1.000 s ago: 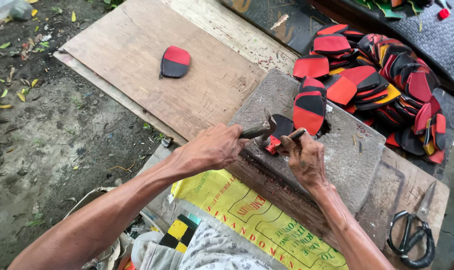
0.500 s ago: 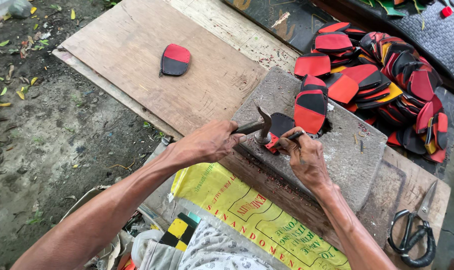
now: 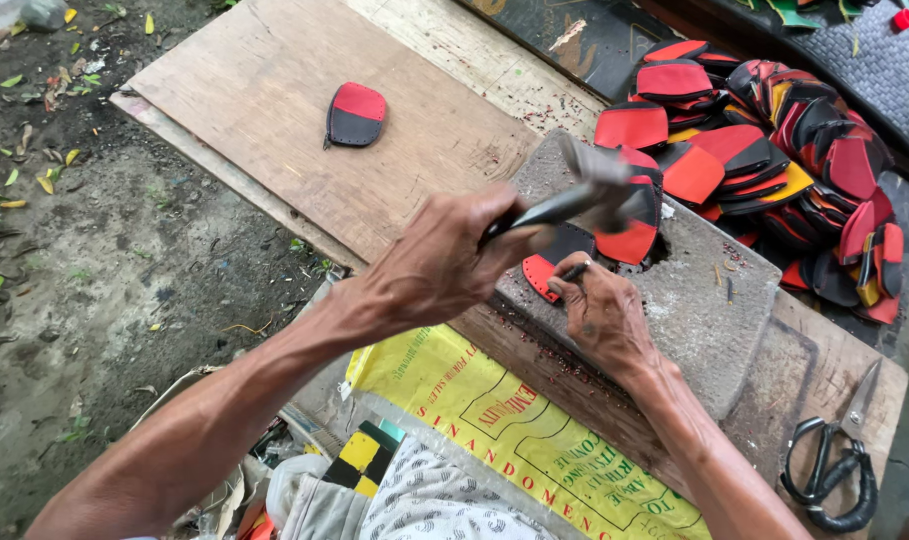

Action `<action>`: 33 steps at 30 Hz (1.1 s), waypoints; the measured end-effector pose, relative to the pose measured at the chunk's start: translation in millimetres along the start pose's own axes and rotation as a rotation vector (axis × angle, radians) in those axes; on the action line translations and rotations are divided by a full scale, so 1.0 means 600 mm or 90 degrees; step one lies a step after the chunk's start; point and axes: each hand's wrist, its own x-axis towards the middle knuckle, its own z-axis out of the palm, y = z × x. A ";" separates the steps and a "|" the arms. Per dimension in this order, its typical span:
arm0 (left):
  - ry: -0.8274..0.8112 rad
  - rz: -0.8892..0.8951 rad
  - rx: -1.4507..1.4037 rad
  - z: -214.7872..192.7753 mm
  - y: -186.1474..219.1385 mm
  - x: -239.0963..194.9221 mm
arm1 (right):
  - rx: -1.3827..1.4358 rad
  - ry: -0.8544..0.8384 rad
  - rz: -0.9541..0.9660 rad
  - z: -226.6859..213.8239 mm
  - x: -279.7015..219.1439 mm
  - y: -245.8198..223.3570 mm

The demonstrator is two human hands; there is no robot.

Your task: The person uses a hammer and a metal punch to drive fasteners through the edges of red and black rubber sandal soles. They work on a concrete block, securing the soles one by one and placing the finished pieces onto a nearby pile.

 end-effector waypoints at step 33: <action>0.002 -0.173 0.106 0.024 -0.050 -0.040 | 0.789 0.050 0.175 -0.010 -0.005 0.122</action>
